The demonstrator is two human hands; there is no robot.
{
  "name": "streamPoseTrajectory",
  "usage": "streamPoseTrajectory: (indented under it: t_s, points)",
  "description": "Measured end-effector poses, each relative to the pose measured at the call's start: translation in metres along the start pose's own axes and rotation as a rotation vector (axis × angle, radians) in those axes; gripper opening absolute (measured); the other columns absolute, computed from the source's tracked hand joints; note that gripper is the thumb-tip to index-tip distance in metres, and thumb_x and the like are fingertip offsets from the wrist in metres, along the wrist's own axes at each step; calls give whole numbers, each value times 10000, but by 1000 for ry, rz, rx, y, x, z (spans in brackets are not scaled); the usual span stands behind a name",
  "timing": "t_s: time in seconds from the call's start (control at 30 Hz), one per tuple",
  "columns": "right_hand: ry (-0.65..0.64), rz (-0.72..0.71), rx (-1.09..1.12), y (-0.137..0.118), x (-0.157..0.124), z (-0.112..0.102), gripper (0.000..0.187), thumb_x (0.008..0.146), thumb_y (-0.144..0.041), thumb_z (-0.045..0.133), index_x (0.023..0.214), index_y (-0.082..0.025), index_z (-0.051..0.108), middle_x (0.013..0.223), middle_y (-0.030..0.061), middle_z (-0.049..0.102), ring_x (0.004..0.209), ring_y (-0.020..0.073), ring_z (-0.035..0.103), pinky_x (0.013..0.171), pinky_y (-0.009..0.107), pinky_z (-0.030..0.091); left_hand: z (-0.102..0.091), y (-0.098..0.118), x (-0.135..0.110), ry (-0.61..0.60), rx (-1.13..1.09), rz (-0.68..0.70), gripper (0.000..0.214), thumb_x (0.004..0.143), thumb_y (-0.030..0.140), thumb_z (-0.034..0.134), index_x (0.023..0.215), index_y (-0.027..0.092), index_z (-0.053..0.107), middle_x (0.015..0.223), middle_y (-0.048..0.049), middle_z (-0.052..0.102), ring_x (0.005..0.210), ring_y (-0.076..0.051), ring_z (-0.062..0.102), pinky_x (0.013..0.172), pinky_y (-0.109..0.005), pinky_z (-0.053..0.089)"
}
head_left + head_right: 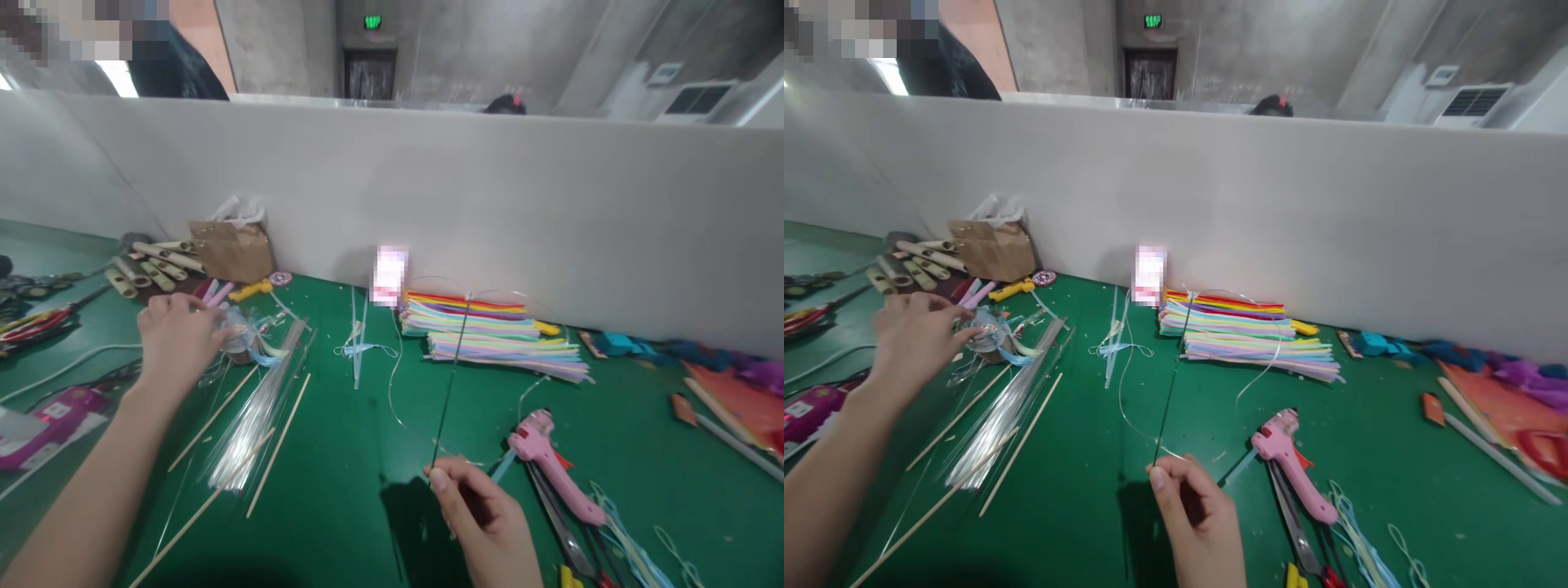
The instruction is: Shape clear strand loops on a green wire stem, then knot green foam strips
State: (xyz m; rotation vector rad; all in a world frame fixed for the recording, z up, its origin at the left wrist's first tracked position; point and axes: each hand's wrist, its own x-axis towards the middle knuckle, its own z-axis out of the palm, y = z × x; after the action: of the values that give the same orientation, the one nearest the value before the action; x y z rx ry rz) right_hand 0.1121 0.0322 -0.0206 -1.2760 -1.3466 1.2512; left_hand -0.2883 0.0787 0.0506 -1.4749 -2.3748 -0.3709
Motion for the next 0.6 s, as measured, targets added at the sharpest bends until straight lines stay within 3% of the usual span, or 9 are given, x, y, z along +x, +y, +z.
streamPoseTrajectory:
  t_s: [0.1,0.23,0.43,0.6]
  points:
    - [5,-5,-2,0,0,1,291,847,-509,718,782,-229,763,734,21,674,609,141,518,574,227,446,0,4,-1,46,85,-7,424,941,323,555,1210,46,730,1354,-274,527,1319,-512,345,1063,-648,328]
    - [1,0,-14,0,2,1,301,846,-512,715,770,-224,757,727,22,671,628,152,543,593,231,462,9,5,2,18,80,9,412,950,329,529,1249,124,726,1376,-236,550,1295,-488,402,1030,-627,392]
    - [-2,-1,-27,0,1,-1,305,851,-515,709,772,-225,759,736,20,669,648,152,562,597,221,463,15,-2,7,-27,-10,42,345,929,354,466,1019,172,744,1231,-186,639,1170,-400,565,979,-533,479]
    - [-13,6,-18,1,1,0,301,855,-510,710,781,-223,761,751,26,684,670,157,583,615,221,476,7,-4,10,29,-93,67,357,917,352,405,1033,142,671,1147,-184,676,1128,-339,621,988,-425,476]
